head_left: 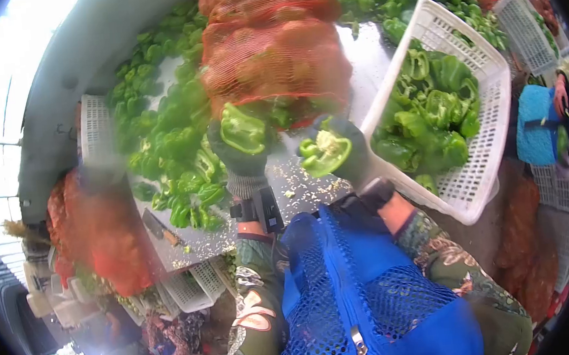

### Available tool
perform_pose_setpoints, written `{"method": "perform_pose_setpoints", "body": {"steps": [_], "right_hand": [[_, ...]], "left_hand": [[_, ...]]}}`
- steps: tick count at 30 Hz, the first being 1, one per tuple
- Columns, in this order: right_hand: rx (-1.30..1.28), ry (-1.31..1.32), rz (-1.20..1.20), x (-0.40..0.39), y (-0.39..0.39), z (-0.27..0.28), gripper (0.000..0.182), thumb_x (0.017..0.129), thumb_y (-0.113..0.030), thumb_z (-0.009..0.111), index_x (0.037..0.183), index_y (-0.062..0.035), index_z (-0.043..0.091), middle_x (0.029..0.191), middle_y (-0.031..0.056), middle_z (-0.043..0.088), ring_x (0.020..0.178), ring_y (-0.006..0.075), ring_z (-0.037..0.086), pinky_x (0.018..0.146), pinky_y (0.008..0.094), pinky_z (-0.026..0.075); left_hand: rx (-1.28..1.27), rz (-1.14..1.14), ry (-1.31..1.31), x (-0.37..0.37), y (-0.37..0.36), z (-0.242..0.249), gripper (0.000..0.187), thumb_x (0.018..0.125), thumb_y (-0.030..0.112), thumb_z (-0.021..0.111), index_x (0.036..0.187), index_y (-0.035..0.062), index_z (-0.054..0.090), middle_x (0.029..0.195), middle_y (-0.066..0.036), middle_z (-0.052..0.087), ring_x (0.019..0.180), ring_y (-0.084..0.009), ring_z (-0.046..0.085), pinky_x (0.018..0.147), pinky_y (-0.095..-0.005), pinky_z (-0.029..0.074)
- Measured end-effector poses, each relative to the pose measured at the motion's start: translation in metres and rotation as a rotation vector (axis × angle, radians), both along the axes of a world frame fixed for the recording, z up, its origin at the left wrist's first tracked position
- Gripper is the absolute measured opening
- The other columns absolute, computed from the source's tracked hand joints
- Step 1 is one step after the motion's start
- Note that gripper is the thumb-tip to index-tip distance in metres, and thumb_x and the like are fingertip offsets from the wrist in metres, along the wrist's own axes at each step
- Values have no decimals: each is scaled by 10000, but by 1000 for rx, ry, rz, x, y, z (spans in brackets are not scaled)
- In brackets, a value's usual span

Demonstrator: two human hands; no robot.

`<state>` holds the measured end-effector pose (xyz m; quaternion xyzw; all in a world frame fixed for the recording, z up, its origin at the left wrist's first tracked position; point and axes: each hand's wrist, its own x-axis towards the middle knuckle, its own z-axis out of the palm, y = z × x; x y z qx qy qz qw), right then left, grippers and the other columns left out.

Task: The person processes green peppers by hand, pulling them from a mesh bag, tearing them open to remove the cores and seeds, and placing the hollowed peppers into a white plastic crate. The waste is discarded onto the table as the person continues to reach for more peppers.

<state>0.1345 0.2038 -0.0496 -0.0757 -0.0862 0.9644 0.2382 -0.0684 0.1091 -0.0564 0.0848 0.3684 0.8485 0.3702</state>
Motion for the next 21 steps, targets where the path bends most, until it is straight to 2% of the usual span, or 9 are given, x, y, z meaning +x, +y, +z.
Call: {"method": "perform_pose_setpoints", "body": {"steps": [1, 4, 5, 10, 12, 15, 17, 19, 21], "right_hand": [[22, -60, 20, 2, 6, -2, 289, 919, -260, 548, 1082, -22, 548, 962, 122, 597, 859, 247, 625, 802, 406, 544], [687, -494, -232, -14, 14, 17, 255, 890, -210, 622, 1090, -59, 577, 924, 54, 590, 828, 143, 591, 711, 326, 538], [685, -561, -226, -19, 17, 21, 268, 874, -208, 657, 1095, -73, 586, 915, 37, 589, 812, 114, 573, 685, 306, 525], [910, -638, -191, -24, 11, 74, 338, 830, -262, 733, 1092, -93, 602, 918, 23, 596, 816, 111, 552, 716, 284, 488], [1159, -625, -246, -29, 4, 72, 372, 804, -286, 747, 1092, -100, 601, 936, 60, 613, 854, 193, 576, 776, 331, 478], [1653, -625, -542, -53, -3, 61, 399, 771, -298, 749, 1088, -107, 601, 967, 121, 625, 914, 315, 579, 840, 410, 453], [1585, -648, -519, -63, -8, 53, 385, 746, -294, 742, 1050, -96, 613, 964, 125, 623, 918, 320, 575, 829, 414, 444], [1490, -654, -459, -65, -11, 52, 377, 732, -287, 742, 1028, -90, 617, 957, 127, 621, 916, 322, 575, 820, 415, 447], [1446, -670, -267, -66, -16, 43, 366, 717, -275, 731, 1016, -92, 625, 949, 129, 625, 920, 326, 575, 827, 421, 450]], "left_hand": [[154, -193, -302, 1, -5, 29, 525, 831, 422, 658, 1191, 79, 492, 1134, -121, 573, 1055, -272, 569, 905, -410, 493], [-171, 113, 989, 24, -16, 43, 833, 660, 140, 819, 1330, 72, 328, 1260, -145, 463, 1135, -264, 531, 959, -402, 467], [-274, 210, 1423, 25, -12, 48, 978, 603, 45, 872, 1377, 70, 273, 1302, -153, 427, 1162, -262, 518, 977, -400, 458], [-510, 98, 1075, 25, -9, 72, 398, 872, 241, 587, 1210, 50, 504, 1156, -118, 579, 1043, -216, 591, 880, -334, 497], [-126, -120, 145, 39, -11, 100, 470, 906, 361, 544, 1263, 62, 478, 1202, -108, 542, 1135, -236, 546, 962, -367, 465], [-368, -31, 462, 51, -6, 94, 468, 888, 308, 575, 1266, 51, 474, 1175, -94, 539, 1082, -212, 548, 954, -351, 453], [-708, 63, 1173, 58, -10, 84, 599, 846, 322, 609, 1322, 12, 419, 1176, -94, 515, 1086, -193, 509, 964, -319, 411], [-597, 11, 861, 68, -14, 82, 604, 845, 321, 604, 1326, 5, 422, 1192, -102, 513, 1082, -196, 509, 967, -315, 403], [-632, 27, 972, 61, -27, 59, 537, 878, 312, 574, 1298, 5, 441, 1143, -97, 544, 1051, -179, 533, 924, -314, 431]]}}
